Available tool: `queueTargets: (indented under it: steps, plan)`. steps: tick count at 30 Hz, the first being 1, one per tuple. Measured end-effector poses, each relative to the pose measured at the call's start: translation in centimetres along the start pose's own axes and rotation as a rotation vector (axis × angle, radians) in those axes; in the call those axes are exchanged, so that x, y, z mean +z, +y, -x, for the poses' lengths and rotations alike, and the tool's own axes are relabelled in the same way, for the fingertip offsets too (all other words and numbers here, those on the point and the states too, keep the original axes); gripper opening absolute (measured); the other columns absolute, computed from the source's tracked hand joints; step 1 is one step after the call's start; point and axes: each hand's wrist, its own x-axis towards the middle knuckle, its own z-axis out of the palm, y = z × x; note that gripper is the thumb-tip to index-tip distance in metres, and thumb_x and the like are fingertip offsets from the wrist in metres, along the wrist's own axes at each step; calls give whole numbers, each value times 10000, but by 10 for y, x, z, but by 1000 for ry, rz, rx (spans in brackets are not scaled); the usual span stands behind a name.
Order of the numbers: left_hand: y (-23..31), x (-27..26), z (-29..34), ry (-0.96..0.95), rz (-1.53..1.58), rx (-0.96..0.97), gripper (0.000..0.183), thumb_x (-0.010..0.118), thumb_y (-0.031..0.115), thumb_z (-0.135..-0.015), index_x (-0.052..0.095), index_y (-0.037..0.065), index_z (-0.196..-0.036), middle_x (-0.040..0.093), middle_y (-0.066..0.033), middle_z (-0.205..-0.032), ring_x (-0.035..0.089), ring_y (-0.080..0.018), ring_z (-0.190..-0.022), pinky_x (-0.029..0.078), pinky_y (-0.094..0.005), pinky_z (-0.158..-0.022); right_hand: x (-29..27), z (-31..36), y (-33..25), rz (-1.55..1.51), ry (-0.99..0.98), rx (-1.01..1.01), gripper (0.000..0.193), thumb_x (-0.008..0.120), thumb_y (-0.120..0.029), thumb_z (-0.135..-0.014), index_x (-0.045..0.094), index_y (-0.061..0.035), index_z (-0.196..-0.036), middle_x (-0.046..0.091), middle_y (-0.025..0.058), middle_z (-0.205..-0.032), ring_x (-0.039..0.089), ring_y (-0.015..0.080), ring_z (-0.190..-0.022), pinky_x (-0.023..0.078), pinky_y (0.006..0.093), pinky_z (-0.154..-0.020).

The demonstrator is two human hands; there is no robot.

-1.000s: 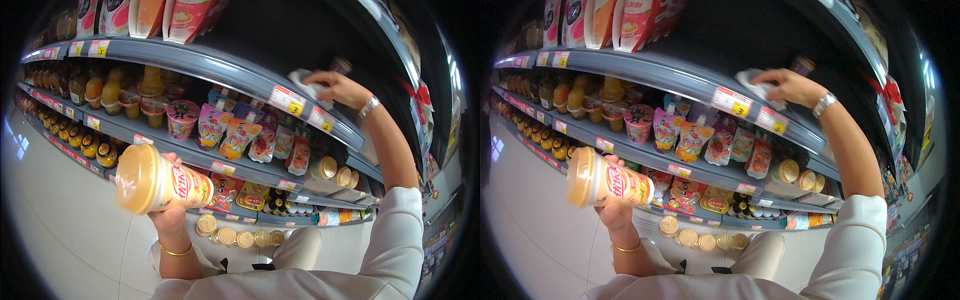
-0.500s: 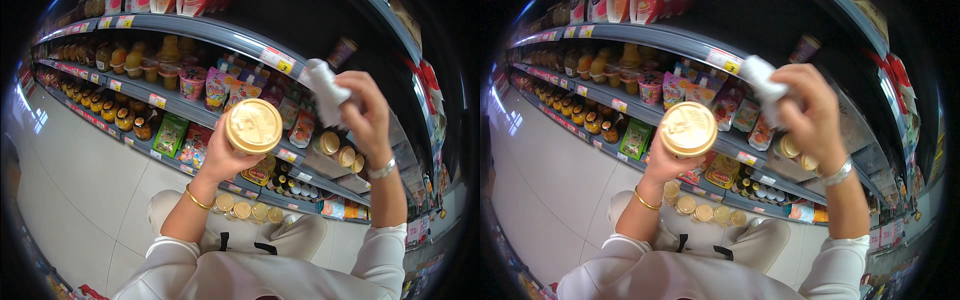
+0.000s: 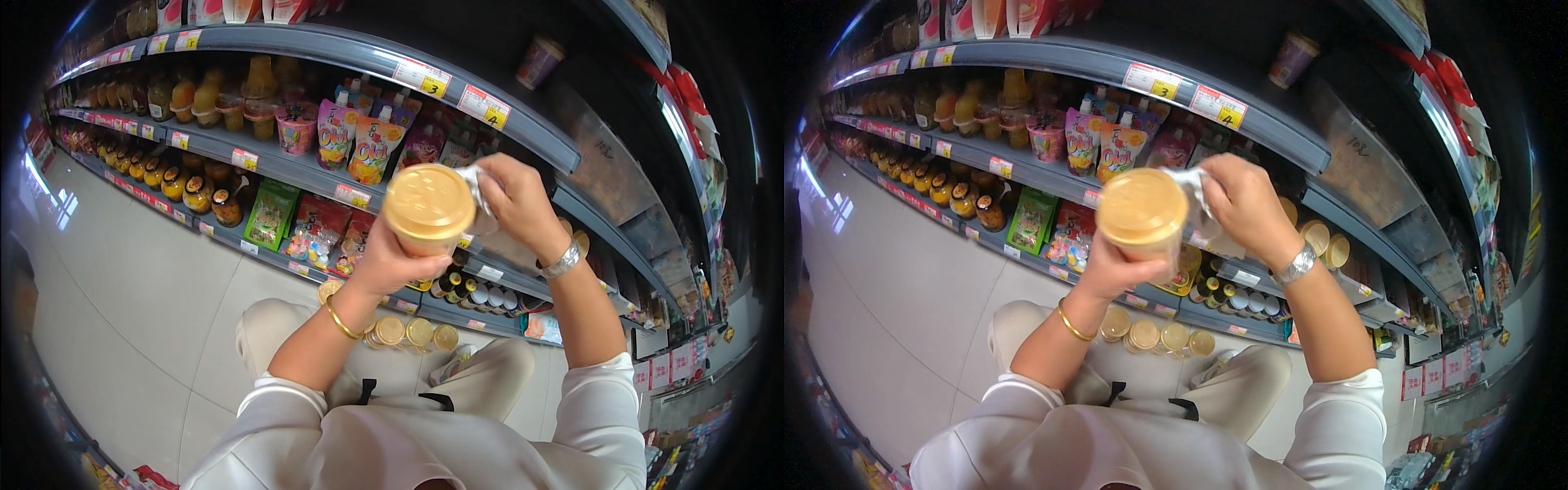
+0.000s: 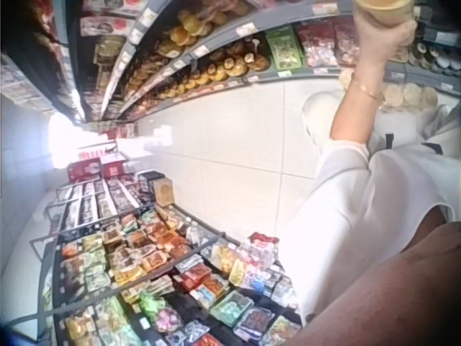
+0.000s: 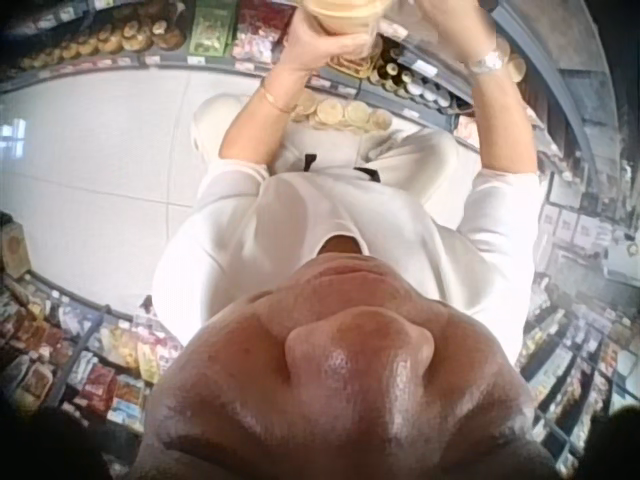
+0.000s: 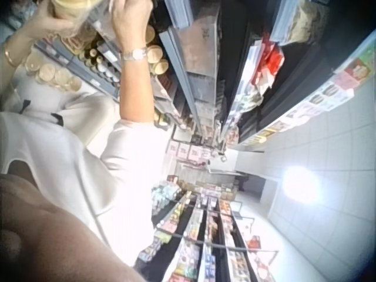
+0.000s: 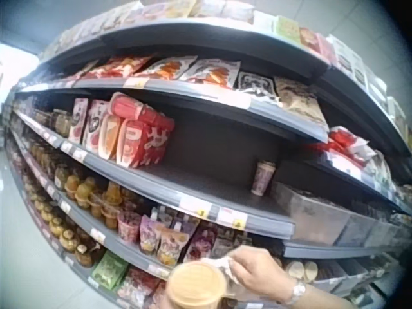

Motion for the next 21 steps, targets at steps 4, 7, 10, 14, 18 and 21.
queueTargets:
  steps: [4, 7, 10, 14, 18, 21]
  plan:
    - [-3, -9, -4, -161, 554, -79, 933, 839, 275, -692, 359, 11, -1448, 523, -152, -1366, 581, -250, -1190, 509, -413, -996, 15, 24, 7, -18, -48, 139, 150, 681, -111, -823, 646, -7, -925, 599, 147, -934, 618, 302, -868, 500, 377, -762]
    - [-13, -9, -6, -123, 700, -202, 959, 829, 338, -709, 338, 13, -1466, 484, -176, -1414, 573, -266, -1212, 522, -419, -990, 35, 35, -2, -120, -116, -27, 189, 702, -70, -821, 645, 1, -987, 603, 103, -974, 615, 210, -883, 493, 306, -775]
    - [-22, -12, -4, -119, 824, -347, 963, 822, 372, -717, 338, -2, -1460, 476, -194, -1420, 576, -265, -1212, 530, -406, -981, 25, 28, -9, -369, -280, 26, 234, 659, -55, -833, 669, 10, -1058, 664, 135, -1016, 653, 206, -893, 520, 319, -776]
    - [-27, -17, 2, -141, 852, -361, 924, 822, 402, -702, 393, -15, -1406, 573, -162, -1289, 633, -245, -1093, 560, -384, -907, -8, 7, -22, -267, -311, 208, 342, 703, -145, -826, 650, 29, -1115, 681, 165, -1070, 694, 185, -804, 557, 310, -707]
    - [-20, -3, 8, -67, 418, -342, 926, 836, 347, -672, 392, 36, -1422, 557, -98, -1299, 595, -224, -1150, 509, -380, -974, -10, -6, -44, -180, -230, -57, 639, 794, -249, -773, 534, 19, -1292, 635, 168, -1116, 649, 210, -972, 534, 329, -851]
    - [-12, 5, 7, -94, 305, -296, 1029, 868, 452, -657, 364, 31, -1449, 527, -83, -1355, 551, -215, -1221, 458, -390, -1036, -10, -9, -57, -63, -369, -19, 668, 803, -311, -734, 560, 32, -1254, 637, 194, -1126, 644, 276, -1024, 506, 352, -931]
